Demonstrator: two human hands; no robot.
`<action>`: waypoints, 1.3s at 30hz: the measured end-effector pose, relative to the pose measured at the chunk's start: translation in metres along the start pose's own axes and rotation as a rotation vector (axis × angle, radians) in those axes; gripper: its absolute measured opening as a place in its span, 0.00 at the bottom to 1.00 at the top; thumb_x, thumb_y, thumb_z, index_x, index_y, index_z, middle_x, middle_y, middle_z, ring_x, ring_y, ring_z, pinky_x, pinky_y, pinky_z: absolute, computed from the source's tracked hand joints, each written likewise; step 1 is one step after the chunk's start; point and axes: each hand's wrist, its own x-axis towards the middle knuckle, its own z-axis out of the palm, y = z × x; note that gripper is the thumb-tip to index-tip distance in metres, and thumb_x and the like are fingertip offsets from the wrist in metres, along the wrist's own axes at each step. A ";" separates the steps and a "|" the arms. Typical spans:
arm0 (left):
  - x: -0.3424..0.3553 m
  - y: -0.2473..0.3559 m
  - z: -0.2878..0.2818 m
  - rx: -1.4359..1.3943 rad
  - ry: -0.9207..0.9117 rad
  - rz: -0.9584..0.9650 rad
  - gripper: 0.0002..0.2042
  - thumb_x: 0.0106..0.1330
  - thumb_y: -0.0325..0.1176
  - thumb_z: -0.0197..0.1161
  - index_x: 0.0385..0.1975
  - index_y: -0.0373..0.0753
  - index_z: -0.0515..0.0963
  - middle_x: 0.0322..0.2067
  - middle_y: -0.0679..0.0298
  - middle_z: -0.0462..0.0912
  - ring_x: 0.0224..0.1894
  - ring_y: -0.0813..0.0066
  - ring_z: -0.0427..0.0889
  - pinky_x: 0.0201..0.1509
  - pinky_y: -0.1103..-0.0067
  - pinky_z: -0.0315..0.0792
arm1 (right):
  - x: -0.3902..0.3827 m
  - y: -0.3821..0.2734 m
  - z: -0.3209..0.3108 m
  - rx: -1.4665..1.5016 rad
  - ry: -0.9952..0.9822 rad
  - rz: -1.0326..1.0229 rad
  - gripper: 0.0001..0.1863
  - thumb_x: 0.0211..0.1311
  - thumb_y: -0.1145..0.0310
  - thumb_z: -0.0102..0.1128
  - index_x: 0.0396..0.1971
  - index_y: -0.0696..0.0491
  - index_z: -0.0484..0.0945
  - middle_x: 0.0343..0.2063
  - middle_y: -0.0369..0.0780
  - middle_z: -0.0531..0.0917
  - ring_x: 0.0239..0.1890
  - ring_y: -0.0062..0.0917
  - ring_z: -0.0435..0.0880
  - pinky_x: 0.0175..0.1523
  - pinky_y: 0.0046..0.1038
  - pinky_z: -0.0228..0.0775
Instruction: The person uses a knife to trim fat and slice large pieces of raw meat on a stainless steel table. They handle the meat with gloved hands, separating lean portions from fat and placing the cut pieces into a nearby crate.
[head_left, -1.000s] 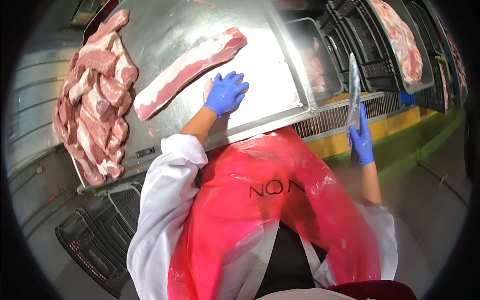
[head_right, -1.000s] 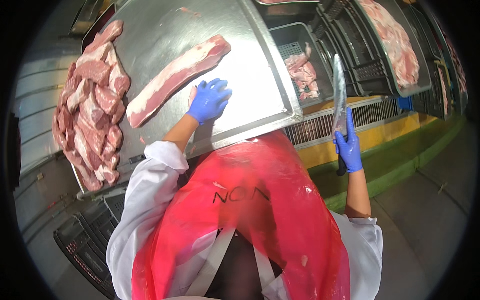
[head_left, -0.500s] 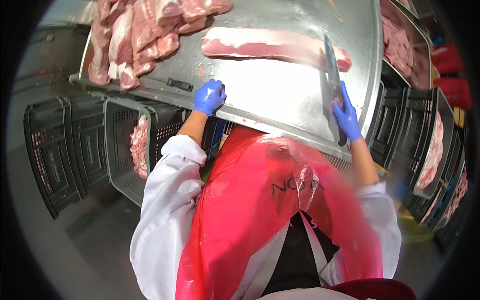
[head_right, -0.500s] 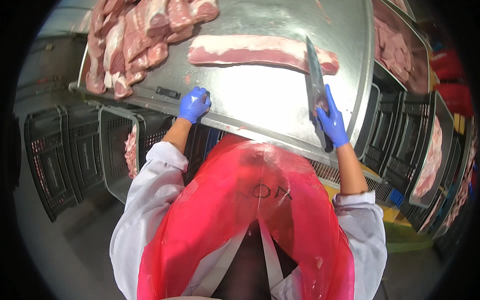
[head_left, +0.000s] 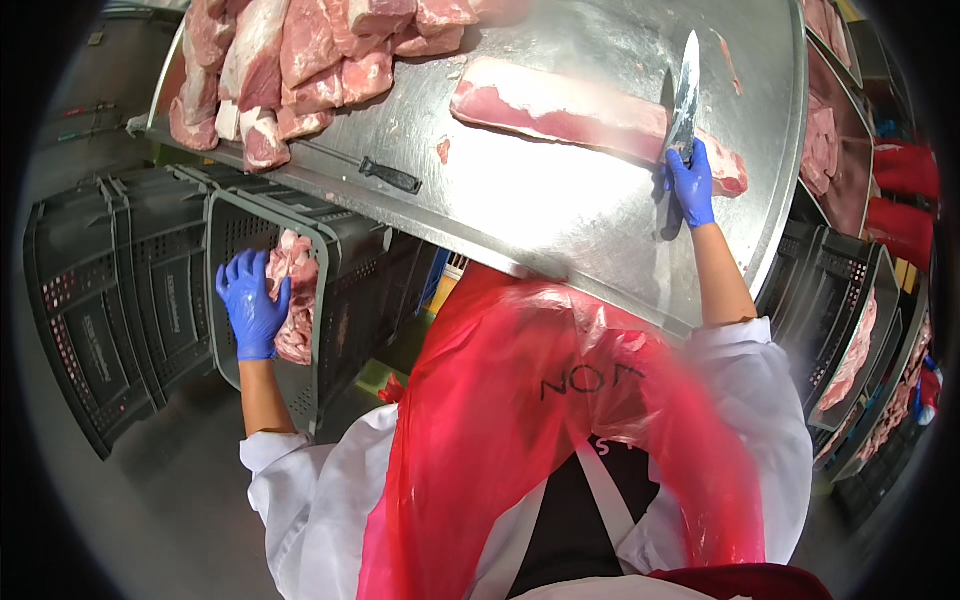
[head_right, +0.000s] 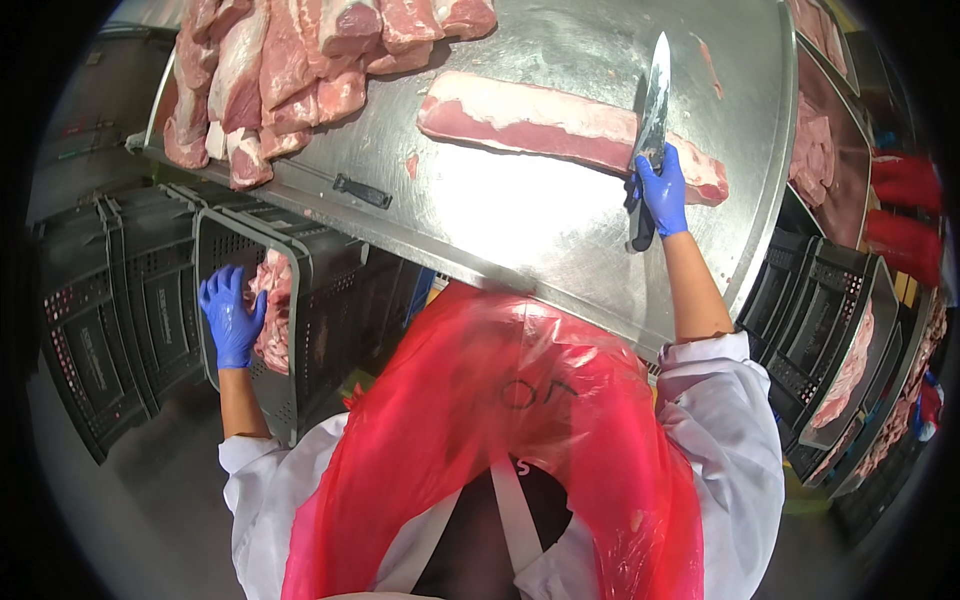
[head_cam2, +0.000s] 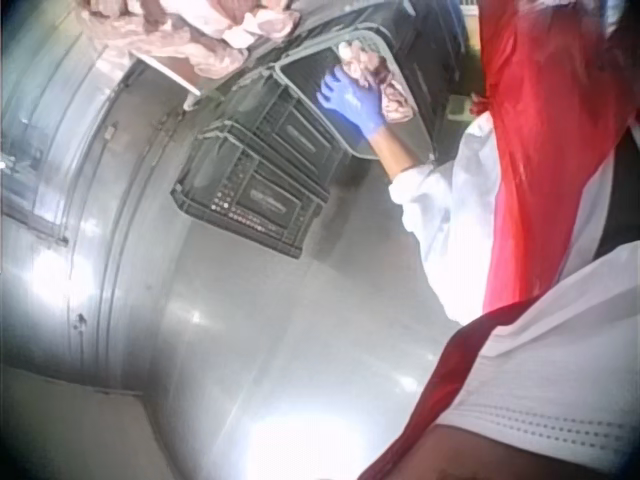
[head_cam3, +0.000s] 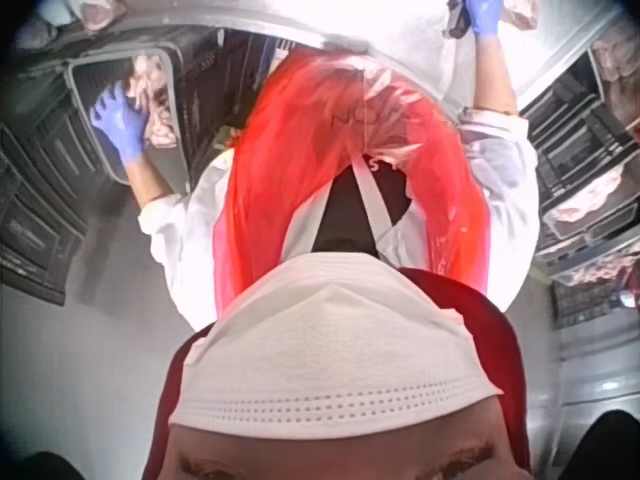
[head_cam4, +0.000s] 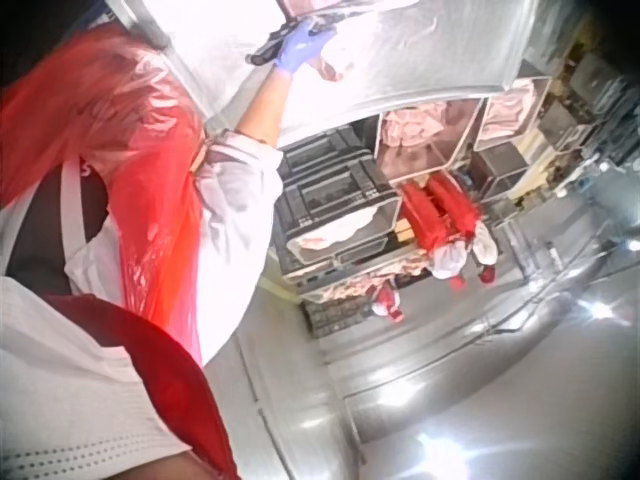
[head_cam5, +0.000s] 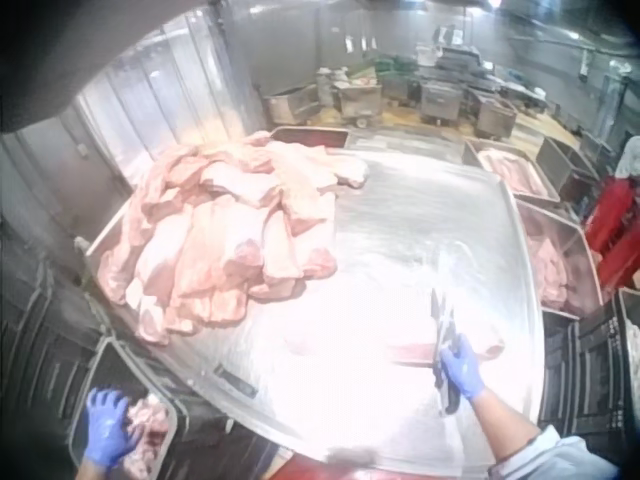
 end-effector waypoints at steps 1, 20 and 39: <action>0.022 0.010 -0.006 -0.052 0.112 0.117 0.26 0.57 0.43 0.70 0.54 0.40 0.74 0.56 0.52 0.75 0.63 0.50 0.71 0.65 0.56 0.62 | 0.015 0.012 -0.005 -0.063 0.003 0.021 0.19 0.68 0.67 0.63 0.54 0.58 0.71 0.30 0.37 0.80 0.28 0.20 0.79 0.32 0.25 0.73; 0.380 0.452 0.070 -1.430 -0.514 0.316 0.31 0.48 0.35 0.80 0.50 0.23 0.77 0.43 0.53 0.85 0.42 0.65 0.86 0.48 0.74 0.80 | -0.036 -0.005 -0.021 0.134 0.317 0.242 0.17 0.69 0.72 0.57 0.52 0.56 0.64 0.21 0.39 0.77 0.17 0.21 0.77 0.21 0.28 0.76; 0.345 0.531 -0.023 -0.515 -0.129 0.093 0.43 0.49 0.47 0.75 0.62 0.30 0.63 0.53 0.45 0.81 0.55 0.50 0.82 0.58 0.66 0.77 | 0.043 0.001 -0.025 -0.060 -0.056 0.257 0.40 0.70 0.67 0.45 0.78 0.37 0.39 0.27 0.49 0.84 0.21 0.32 0.84 0.28 0.35 0.79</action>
